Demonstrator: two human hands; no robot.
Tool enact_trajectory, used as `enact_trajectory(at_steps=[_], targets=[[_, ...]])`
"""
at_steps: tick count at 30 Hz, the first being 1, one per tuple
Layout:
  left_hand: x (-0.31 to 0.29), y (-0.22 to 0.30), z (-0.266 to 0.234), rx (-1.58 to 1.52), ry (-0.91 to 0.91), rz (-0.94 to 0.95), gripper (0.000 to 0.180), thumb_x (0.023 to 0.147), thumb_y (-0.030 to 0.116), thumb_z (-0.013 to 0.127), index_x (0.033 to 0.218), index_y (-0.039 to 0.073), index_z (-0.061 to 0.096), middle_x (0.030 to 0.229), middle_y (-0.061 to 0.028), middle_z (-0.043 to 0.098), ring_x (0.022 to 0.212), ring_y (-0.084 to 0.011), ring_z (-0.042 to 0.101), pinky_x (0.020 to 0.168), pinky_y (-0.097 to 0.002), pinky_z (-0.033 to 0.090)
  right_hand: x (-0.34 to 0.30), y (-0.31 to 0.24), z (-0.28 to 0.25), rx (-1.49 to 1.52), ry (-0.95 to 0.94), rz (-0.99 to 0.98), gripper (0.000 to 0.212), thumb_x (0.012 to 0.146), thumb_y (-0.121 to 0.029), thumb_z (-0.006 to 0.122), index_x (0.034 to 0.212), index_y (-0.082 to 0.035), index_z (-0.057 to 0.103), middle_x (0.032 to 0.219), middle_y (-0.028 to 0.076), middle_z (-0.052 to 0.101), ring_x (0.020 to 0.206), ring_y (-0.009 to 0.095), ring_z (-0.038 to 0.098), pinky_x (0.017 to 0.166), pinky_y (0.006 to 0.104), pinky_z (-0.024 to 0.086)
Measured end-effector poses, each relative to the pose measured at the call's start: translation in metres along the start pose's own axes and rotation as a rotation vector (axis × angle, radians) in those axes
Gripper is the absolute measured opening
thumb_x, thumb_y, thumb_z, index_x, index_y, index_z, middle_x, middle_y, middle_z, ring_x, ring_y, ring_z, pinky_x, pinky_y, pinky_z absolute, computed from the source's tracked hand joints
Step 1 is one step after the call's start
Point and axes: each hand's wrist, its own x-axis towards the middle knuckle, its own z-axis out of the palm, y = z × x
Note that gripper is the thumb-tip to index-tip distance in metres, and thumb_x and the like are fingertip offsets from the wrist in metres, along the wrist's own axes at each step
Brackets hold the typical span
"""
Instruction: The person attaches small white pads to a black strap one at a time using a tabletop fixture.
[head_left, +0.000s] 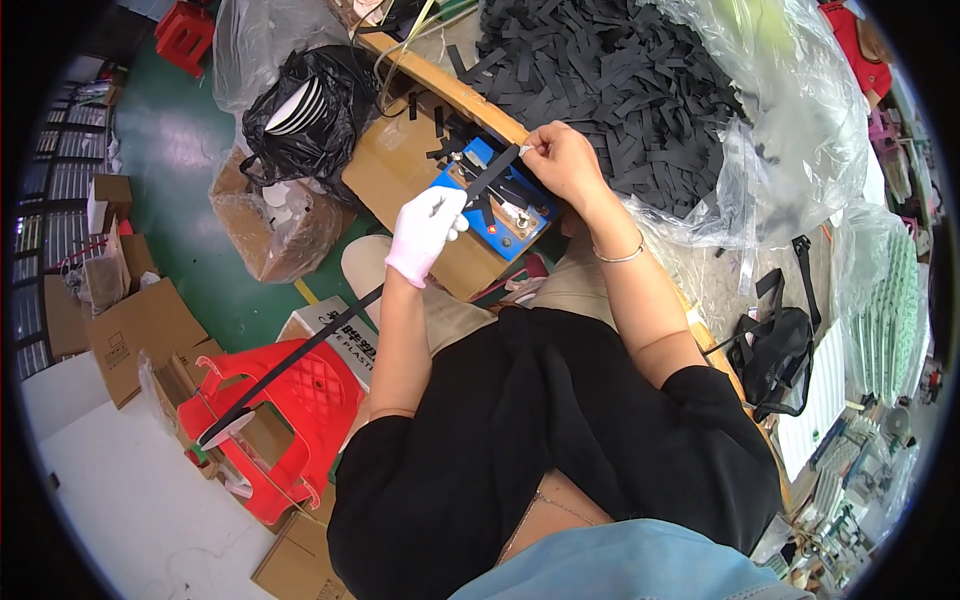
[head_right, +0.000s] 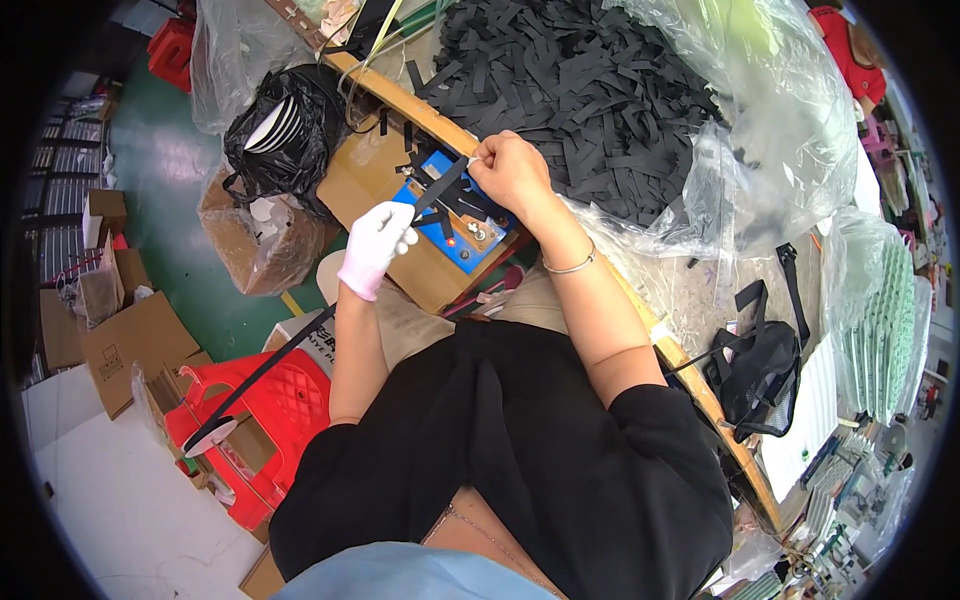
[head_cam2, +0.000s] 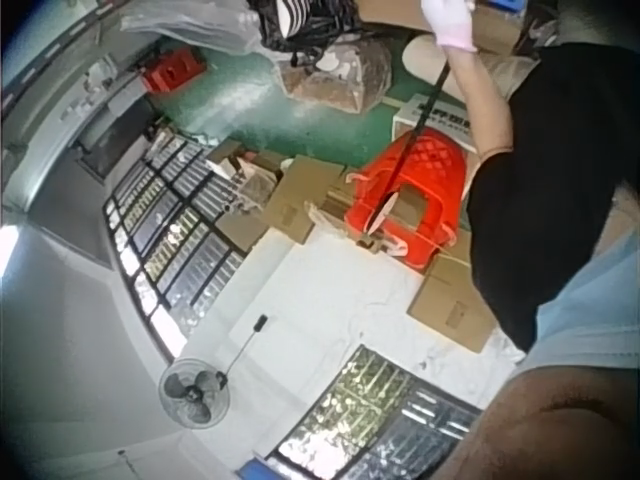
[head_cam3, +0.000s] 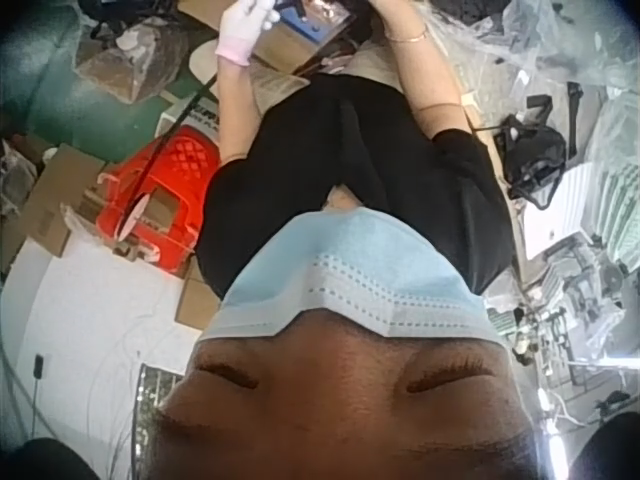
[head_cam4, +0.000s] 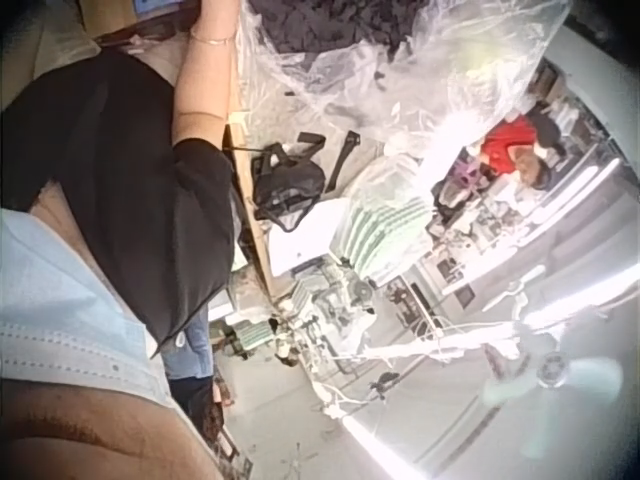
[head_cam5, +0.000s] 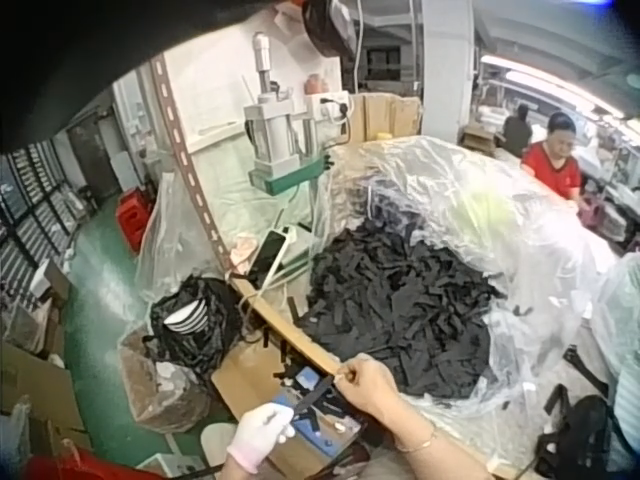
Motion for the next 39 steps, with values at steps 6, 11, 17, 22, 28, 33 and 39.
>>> enact_trajectory(at_steps=[6, 11, 17, 22, 28, 33, 39], targets=[[0.003, -0.015, -0.008, 0.041, 0.02, -0.048, 0.019, 0.087, 0.019, 0.057, 0.088, 0.002, 0.062, 0.065, -0.0018, 0.057, 0.055, -0.0054, 0.048, 0.05, -0.0192, 0.038, 0.004, -0.003, 0.001, -0.08, 0.02, 0.017, 0.016, 0.068, -0.017, 0.061, 0.073, -0.003, 0.064, 0.076, 0.013, 0.058, 0.073, 0.03, 0.059, 0.066, 0.0382, 0.046], [0.009, -0.023, -0.006, 0.07, 0.03, -0.037, 0.017, 0.086, 0.019, 0.057, 0.087, 0.002, 0.062, 0.065, -0.0014, 0.057, 0.055, -0.0053, 0.048, 0.05, -0.0192, 0.038, 0.004, -0.003, 0.003, -0.112, 0.024, 0.005, 0.014, 0.068, -0.016, 0.061, 0.072, -0.002, 0.062, 0.075, 0.012, 0.057, 0.071, 0.027, 0.058, 0.065, 0.0361, 0.046], [0.0, -0.019, -0.01, 0.07, 0.053, -0.015, 0.016, 0.087, 0.019, 0.056, 0.087, 0.003, 0.061, 0.065, -0.0009, 0.057, 0.055, -0.0051, 0.048, 0.05, -0.0191, 0.038, -0.003, -0.003, 0.003, -0.083, 0.055, -0.064, 0.011, 0.069, -0.014, 0.062, 0.073, -0.003, 0.062, 0.075, 0.011, 0.057, 0.07, 0.026, 0.058, 0.065, 0.0353, 0.046], [-0.005, 0.007, 0.0, -0.116, 0.005, 0.034, 0.018, 0.088, 0.023, 0.054, 0.088, 0.006, 0.06, 0.065, 0.0015, 0.057, 0.053, -0.0028, 0.046, 0.048, -0.0158, 0.034, -0.009, -0.003, -0.004, 0.092, -0.037, -0.095, 0.011, 0.072, -0.011, 0.061, 0.079, -0.004, 0.066, 0.074, 0.011, 0.059, 0.065, 0.022, 0.059, 0.061, 0.0324, 0.046], [0.007, 0.01, 0.014, -0.146, -0.009, 0.058, 0.016, 0.087, 0.017, 0.056, 0.09, 0.002, 0.061, 0.067, -0.0018, 0.058, 0.056, -0.0056, 0.049, 0.051, -0.0187, 0.038, -0.015, -0.018, -0.016, 0.499, -0.327, 0.128, 0.022, 0.08, -0.017, 0.061, 0.089, 0.004, 0.063, 0.074, 0.004, 0.062, 0.068, 0.008, 0.054, 0.062, 0.023, 0.045], [0.009, 0.01, 0.017, -0.1, -0.018, 0.042, 0.017, 0.087, 0.017, 0.055, 0.091, 0.002, 0.061, 0.067, -0.0026, 0.058, 0.057, -0.0061, 0.05, 0.052, -0.019, 0.039, -0.013, -0.011, -0.008, 0.5, -0.22, 0.052, 0.017, 0.074, -0.013, 0.064, 0.078, 0.003, 0.064, 0.067, 0.002, 0.057, 0.06, 0.007, 0.051, 0.055, 0.0231, 0.042], [0.002, 0.002, 0.002, 0.029, -0.006, -0.012, 0.019, 0.087, 0.019, 0.056, 0.091, 0.001, 0.061, 0.067, -0.0028, 0.058, 0.057, -0.006, 0.05, 0.051, -0.0194, 0.039, -0.002, -0.003, -0.003, 0.043, -0.044, 0.041, 0.015, 0.067, -0.017, 0.063, 0.073, -0.003, 0.064, 0.076, 0.011, 0.057, 0.072, 0.028, 0.059, 0.066, 0.0367, 0.046]])
